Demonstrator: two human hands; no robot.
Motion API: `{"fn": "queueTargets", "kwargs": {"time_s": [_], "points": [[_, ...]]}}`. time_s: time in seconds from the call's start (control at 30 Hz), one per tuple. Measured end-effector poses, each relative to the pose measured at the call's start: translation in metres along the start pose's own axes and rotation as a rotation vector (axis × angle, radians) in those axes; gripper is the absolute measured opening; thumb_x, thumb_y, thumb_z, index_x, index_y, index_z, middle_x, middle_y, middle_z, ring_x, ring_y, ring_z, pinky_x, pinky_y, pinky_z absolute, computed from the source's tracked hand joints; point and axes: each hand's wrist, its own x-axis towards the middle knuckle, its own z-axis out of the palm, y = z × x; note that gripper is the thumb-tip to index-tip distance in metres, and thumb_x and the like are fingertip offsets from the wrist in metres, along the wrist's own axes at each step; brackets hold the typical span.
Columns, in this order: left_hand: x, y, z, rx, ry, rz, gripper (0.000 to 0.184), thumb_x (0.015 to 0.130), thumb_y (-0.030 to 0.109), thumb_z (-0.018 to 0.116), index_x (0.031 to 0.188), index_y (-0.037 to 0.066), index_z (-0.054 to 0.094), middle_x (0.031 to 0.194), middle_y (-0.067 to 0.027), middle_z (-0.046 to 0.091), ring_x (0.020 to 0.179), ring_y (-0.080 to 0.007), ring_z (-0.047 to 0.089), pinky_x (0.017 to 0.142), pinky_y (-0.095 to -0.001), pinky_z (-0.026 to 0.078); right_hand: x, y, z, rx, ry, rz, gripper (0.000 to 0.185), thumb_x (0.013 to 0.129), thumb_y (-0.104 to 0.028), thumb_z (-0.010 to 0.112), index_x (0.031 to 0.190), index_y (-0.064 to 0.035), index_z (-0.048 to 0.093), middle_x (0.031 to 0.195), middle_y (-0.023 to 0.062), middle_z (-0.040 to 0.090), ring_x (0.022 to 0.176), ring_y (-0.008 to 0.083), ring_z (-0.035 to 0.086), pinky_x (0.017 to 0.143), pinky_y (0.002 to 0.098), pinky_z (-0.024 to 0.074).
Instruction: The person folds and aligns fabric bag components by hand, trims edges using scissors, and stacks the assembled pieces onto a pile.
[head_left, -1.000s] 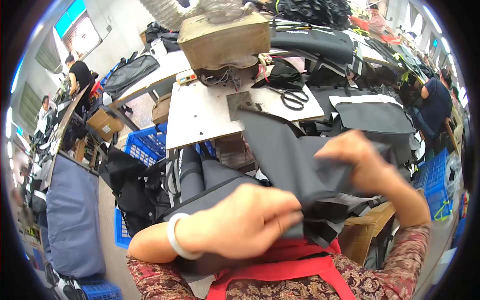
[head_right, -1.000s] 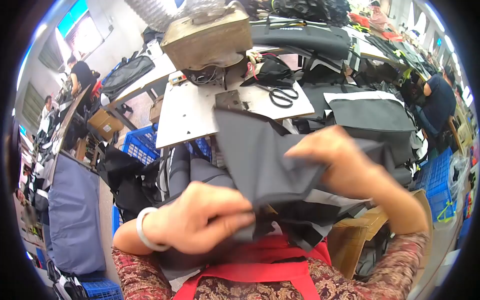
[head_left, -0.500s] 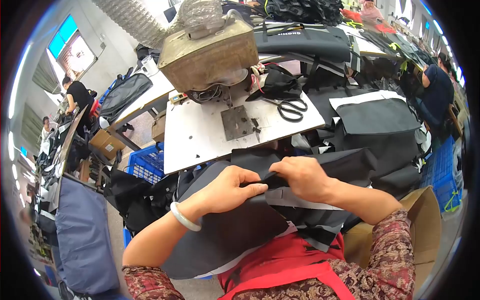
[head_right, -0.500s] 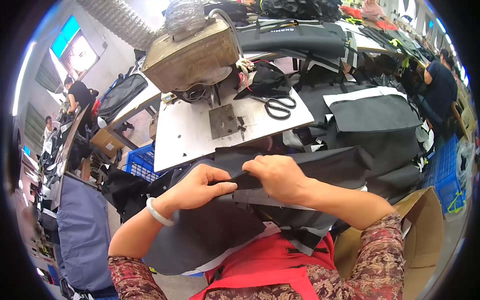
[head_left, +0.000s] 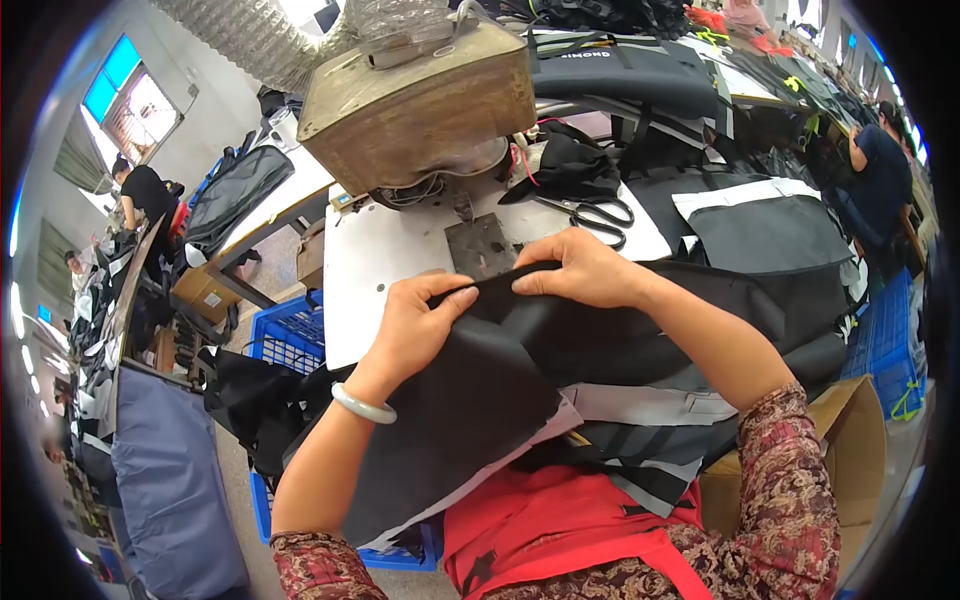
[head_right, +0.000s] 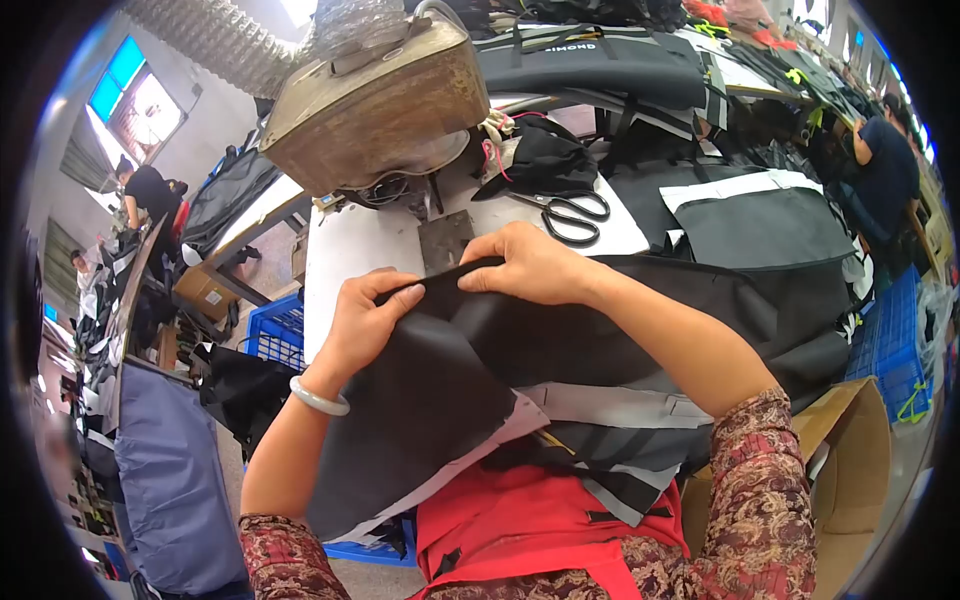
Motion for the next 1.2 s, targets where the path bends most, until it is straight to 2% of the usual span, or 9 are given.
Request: {"fn": "queueTargets", "kwargs": {"time_s": [0.03, 0.13, 0.23, 0.4, 0.5, 0.63, 0.77, 1.1, 1.2], "points": [[0.006, -0.006, 0.000, -0.023, 0.006, -0.002, 0.018, 0.089, 0.011, 0.068, 0.096, -0.005, 0.071, 0.082, -0.0050, 0.068, 0.078, -0.0110, 0.058, 0.072, -0.0265, 0.046, 0.007, 0.002, -0.001, -0.002, 0.021, 0.004, 0.029, 0.085, -0.024, 0.073, 0.098, 0.0016, 0.068, 0.082, 0.0056, 0.068, 0.078, 0.0105, 0.058, 0.075, 0.0280, 0.0465], [0.026, -0.018, -0.001, -0.054, 0.003, -0.039, 0.020, 0.089, 0.012, 0.069, 0.097, -0.006, 0.071, 0.086, -0.0040, 0.070, 0.080, -0.0090, 0.059, 0.073, -0.0236, 0.046, 0.024, 0.016, -0.004, 0.108, 0.028, 0.043, 0.029, 0.085, -0.024, 0.073, 0.096, 0.0025, 0.068, 0.076, 0.0023, 0.064, 0.077, 0.0080, 0.054, 0.074, 0.0268, 0.0448], [0.043, -0.029, -0.001, -0.133, -0.003, -0.166, 0.021, 0.089, 0.013, 0.070, 0.100, -0.005, 0.072, 0.085, -0.0024, 0.070, 0.079, -0.0076, 0.058, 0.073, -0.0222, 0.046, 0.035, 0.021, -0.011, 0.071, 0.034, 0.076, 0.029, 0.085, -0.024, 0.073, 0.095, 0.0028, 0.068, 0.076, 0.0016, 0.063, 0.076, 0.0074, 0.053, 0.071, 0.0270, 0.0435], [0.057, -0.048, 0.001, -0.205, 0.053, -0.226, 0.022, 0.089, 0.013, 0.071, 0.101, -0.005, 0.072, 0.086, -0.0036, 0.070, 0.076, -0.0082, 0.061, 0.069, -0.0211, 0.048, 0.051, 0.026, -0.012, 0.048, 0.064, 0.124, 0.029, 0.085, -0.025, 0.073, 0.097, 0.0010, 0.069, 0.075, 0.0017, 0.062, 0.076, 0.0083, 0.053, 0.072, 0.0283, 0.0430], [0.061, -0.051, 0.002, -0.227, 0.052, -0.239, 0.023, 0.089, 0.013, 0.070, 0.102, -0.006, 0.072, 0.087, -0.0041, 0.070, 0.076, -0.0084, 0.061, 0.069, -0.0212, 0.048, 0.055, 0.028, -0.015, 0.058, 0.049, 0.149, 0.035, 0.081, -0.025, 0.075, 0.101, 0.0029, 0.070, 0.085, 0.0094, 0.067, 0.083, 0.0148, 0.060, 0.079, 0.0303, 0.0458], [0.066, -0.055, 0.005, -0.257, 0.077, -0.237, 0.023, 0.087, 0.014, 0.071, 0.099, -0.006, 0.072, 0.082, -0.0036, 0.069, 0.076, -0.0092, 0.059, 0.070, -0.0242, 0.048, 0.062, 0.043, -0.016, 0.127, 0.026, 0.155, 0.033, 0.081, -0.025, 0.075, 0.100, 0.0023, 0.071, 0.085, 0.0097, 0.067, 0.084, 0.0159, 0.061, 0.080, 0.0311, 0.0460], [0.070, -0.058, 0.006, -0.276, 0.083, -0.248, 0.022, 0.087, 0.013, 0.071, 0.099, -0.006, 0.073, 0.082, -0.0039, 0.069, 0.075, -0.0090, 0.059, 0.069, -0.0237, 0.048, 0.064, 0.052, -0.013, 0.099, 0.080, 0.072, 0.025, 0.085, -0.022, 0.073, 0.092, 0.0025, 0.069, 0.073, -0.0011, 0.058, 0.074, 0.0070, 0.050, 0.069, 0.0272, 0.0417], [0.081, -0.062, 0.005, -0.408, 0.099, -0.300, 0.022, 0.089, 0.011, 0.070, 0.104, -0.005, 0.071, 0.087, -0.0059, 0.071, 0.074, -0.0099, 0.064, 0.066, -0.0220, 0.050, 0.079, 0.058, -0.018, 0.188, 0.056, 0.104, 0.022, 0.084, -0.020, 0.074, 0.091, 0.0004, 0.070, 0.078, -0.0016, 0.062, 0.078, 0.0052, 0.053, 0.072, 0.0255, 0.0432], [0.075, -0.057, 0.004, -0.446, 0.104, -0.296, 0.023, 0.088, 0.011, 0.071, 0.105, -0.005, 0.071, 0.088, -0.0058, 0.071, 0.076, -0.0104, 0.063, 0.069, -0.0229, 0.050, 0.074, 0.056, -0.019, 0.091, 0.076, 0.090, 0.023, 0.085, -0.020, 0.074, 0.093, 0.0012, 0.070, 0.080, -0.0010, 0.063, 0.080, 0.0055, 0.053, 0.073, 0.0253, 0.0437]]}}
